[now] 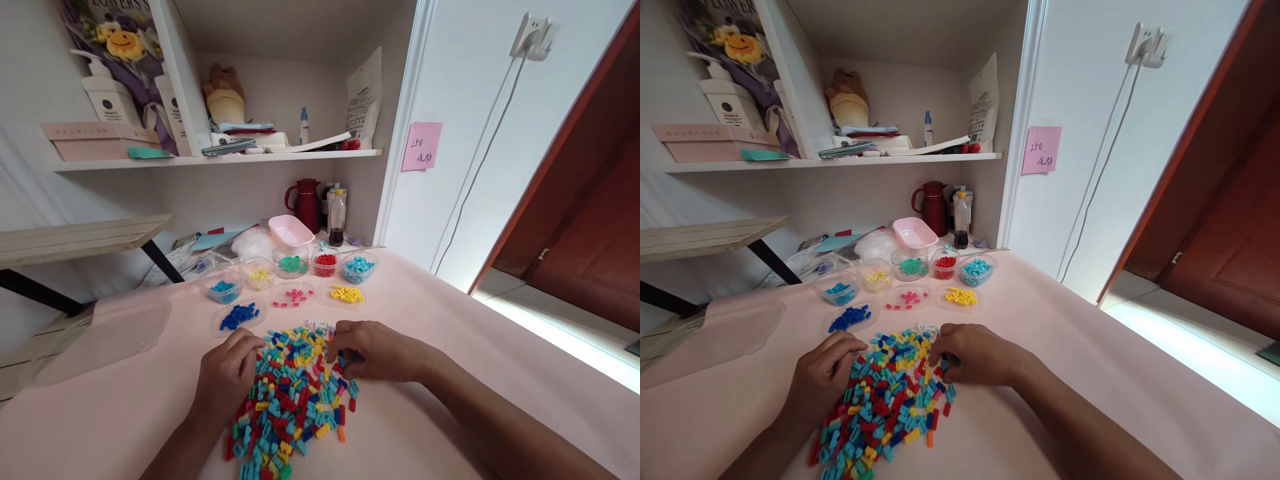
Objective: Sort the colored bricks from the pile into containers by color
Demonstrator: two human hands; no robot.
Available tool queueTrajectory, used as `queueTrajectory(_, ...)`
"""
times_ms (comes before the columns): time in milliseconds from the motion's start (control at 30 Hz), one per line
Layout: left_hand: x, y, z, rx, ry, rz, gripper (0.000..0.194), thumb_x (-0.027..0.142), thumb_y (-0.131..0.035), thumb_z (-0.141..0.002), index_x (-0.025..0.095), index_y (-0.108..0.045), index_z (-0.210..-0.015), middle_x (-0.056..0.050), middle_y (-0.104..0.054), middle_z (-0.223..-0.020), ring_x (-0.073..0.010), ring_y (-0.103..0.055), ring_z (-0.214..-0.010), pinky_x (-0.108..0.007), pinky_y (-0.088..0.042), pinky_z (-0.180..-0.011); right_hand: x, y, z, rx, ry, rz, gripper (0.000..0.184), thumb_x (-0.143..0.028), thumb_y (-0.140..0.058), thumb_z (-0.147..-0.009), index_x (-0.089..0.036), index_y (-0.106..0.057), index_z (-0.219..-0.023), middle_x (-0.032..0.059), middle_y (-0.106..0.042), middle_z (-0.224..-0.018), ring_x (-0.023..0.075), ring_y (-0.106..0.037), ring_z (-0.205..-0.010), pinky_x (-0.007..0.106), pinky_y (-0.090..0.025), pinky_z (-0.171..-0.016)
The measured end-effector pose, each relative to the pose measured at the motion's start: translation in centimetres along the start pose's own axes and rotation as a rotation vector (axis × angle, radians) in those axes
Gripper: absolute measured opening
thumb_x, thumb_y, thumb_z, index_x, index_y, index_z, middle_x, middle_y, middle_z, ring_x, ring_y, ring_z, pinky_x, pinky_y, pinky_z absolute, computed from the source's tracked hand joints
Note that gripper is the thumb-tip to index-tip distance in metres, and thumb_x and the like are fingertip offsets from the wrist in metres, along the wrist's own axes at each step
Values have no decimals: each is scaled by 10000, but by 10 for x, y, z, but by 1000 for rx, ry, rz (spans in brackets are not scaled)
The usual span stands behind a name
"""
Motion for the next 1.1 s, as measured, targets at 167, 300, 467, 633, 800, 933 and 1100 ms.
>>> queueTrajectory(167, 0, 0, -1, 3, -3, -1, 263, 94, -419, -855, 213, -650, -821, -2, -670, -803, -109, -648, -718, -196, -490, -642, -2, -1, -3, 34, 13, 14, 245, -165, -650, -717, -258, -689, -940, 1, -597, -934, 121, -548, -742, 223, -374, -653)
queueTrajectory(300, -1, 0, 0, -1, -1, -10, 256, 110, -424, -858, 215, -654, -824, -1, -670, -793, -109, -648, -714, -195, -490, -640, -5, -1, -3, 8, 40, -12, 217, -120, -619, -717, -234, -684, -890, 9, -601, -943, 122, -555, -756, 222, -389, -670)
queueTrajectory(467, 1, 1, -2, 9, -9, -5, 249, 111, -437, -846, 214, -662, -815, 3, -676, -786, -106, -655, -696, -187, -493, -629, -6, 0, -3, 27, 51, -21, 174, -115, -599, -712, -211, -643, -850, 6, -581, -925, 112, -541, -744, 211, -391, -660)
queueTrajectory(633, 0, 1, -2, 4, -4, -4, 245, 120, -437, -848, 215, -660, -813, 1, -676, -783, -108, -657, -694, -186, -494, -623, -2, -1, -4, 67, 46, 10, 123, -133, -583, -735, -200, -622, -830, 12, -581, -918, 113, -534, -737, 218, -391, -663)
queueTrajectory(800, 1, 0, -1, 3, -20, -14, 251, 106, -433, -851, 216, -655, -815, 1, -675, -793, -110, -654, -707, -192, -489, -634, 8, 5, -3, 96, -15, 34, 161, -139, -589, -768, -223, -665, -883, 24, -605, -934, 132, -559, -750, 239, -398, -658)
queueTrajectory(933, 3, 2, -1, 13, -25, -12, 259, 102, -425, -852, 212, -656, -807, 1, -677, -784, -106, -656, -695, -188, -490, -627, 8, 6, -3, 93, -3, 11, 140, -207, -643, -782, -235, -681, -914, 26, -615, -947, 145, -580, -787, 242, -411, -668)
queueTrajectory(1100, 2, 1, -2, 3, -9, -12, 263, 116, -418, -858, 214, -658, -809, -3, -676, -779, -110, -653, -693, -191, -492, -616, 6, 3, -3, 72, 0, 26, 150, -207, -673, -764, -238, -687, -911, 20, -624, -944, 142, -589, -788, 238, -408, -666)
Point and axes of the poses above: each hand's wrist, its own z-axis away from the middle knuckle, its own y-axis out of the back of the hand, x = y × z, the point moved 7 cm from there along -z, towards the middle knuckle
